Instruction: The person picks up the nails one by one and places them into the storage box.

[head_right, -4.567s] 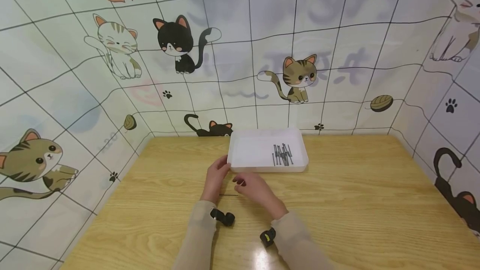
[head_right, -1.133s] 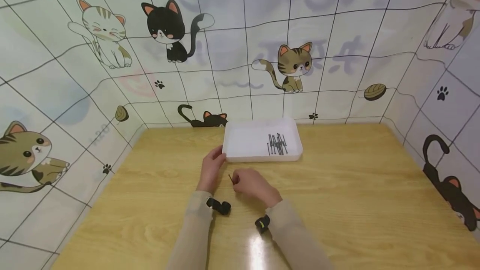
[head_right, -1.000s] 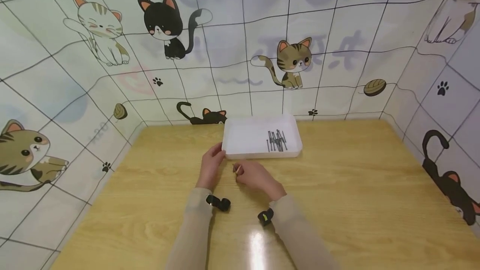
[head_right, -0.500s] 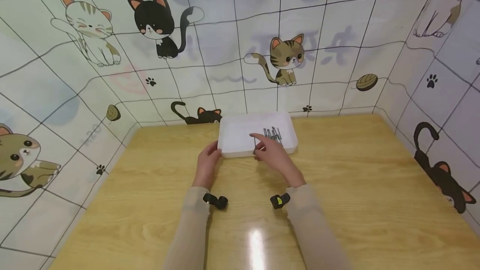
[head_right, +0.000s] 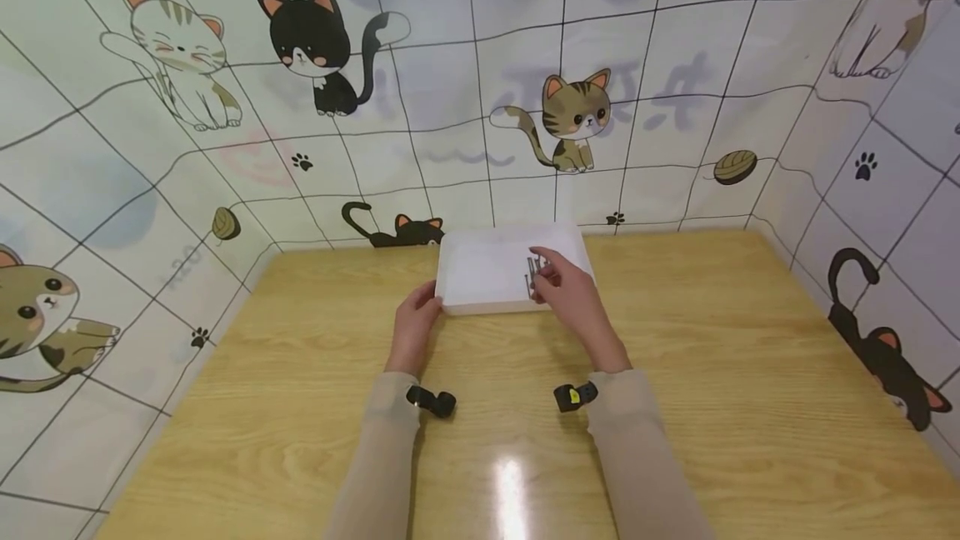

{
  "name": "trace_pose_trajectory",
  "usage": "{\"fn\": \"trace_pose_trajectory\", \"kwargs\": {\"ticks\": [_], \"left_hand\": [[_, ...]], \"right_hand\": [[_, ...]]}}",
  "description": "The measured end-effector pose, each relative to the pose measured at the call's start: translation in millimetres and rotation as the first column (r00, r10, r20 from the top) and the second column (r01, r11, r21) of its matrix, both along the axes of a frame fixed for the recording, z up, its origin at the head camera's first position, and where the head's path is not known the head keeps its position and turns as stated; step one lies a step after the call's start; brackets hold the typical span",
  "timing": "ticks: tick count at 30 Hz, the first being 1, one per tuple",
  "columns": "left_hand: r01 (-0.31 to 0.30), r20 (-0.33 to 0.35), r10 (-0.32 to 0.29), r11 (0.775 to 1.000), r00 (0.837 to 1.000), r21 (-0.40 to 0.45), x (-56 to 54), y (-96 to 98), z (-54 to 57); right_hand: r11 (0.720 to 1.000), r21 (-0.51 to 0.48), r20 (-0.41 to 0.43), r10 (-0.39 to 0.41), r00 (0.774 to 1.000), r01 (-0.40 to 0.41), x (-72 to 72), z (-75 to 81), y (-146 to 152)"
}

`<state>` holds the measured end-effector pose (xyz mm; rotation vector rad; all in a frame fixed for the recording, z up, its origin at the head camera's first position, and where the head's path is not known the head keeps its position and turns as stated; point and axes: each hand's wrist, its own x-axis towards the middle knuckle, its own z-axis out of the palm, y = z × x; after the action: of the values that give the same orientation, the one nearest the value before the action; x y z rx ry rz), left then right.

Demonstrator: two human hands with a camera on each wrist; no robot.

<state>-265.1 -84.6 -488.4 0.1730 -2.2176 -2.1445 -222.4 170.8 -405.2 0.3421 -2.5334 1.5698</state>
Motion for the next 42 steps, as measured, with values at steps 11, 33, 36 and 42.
{"fn": "trace_pose_trajectory", "kwargs": {"ticks": [11,33,36,42], "left_hand": [[-0.021,0.008,0.021,1.0,1.0,0.0,0.2,-9.3,-0.4],[0.01,-0.013,-0.01,1.0,1.0,0.025,3.9,-5.9,-3.6],[0.008,-0.019,-0.008,1.0,1.0,0.02,3.9,-3.5,-3.7],[0.013,-0.024,-0.013,1.0,1.0,0.017,2.6,-1.5,-2.8]], "right_hand": [[0.997,0.047,0.031,0.055,0.998,-0.056,-5.6,-2.4,-8],[0.995,0.084,0.239,0.034,0.97,-0.056,-82.8,-15.2,-45],[0.994,0.087,0.298,0.035,0.954,-0.063,-95.2,-16.1,-44],[0.983,0.165,0.344,0.016,0.939,-0.078,-110.4,-14.5,-40]]}}
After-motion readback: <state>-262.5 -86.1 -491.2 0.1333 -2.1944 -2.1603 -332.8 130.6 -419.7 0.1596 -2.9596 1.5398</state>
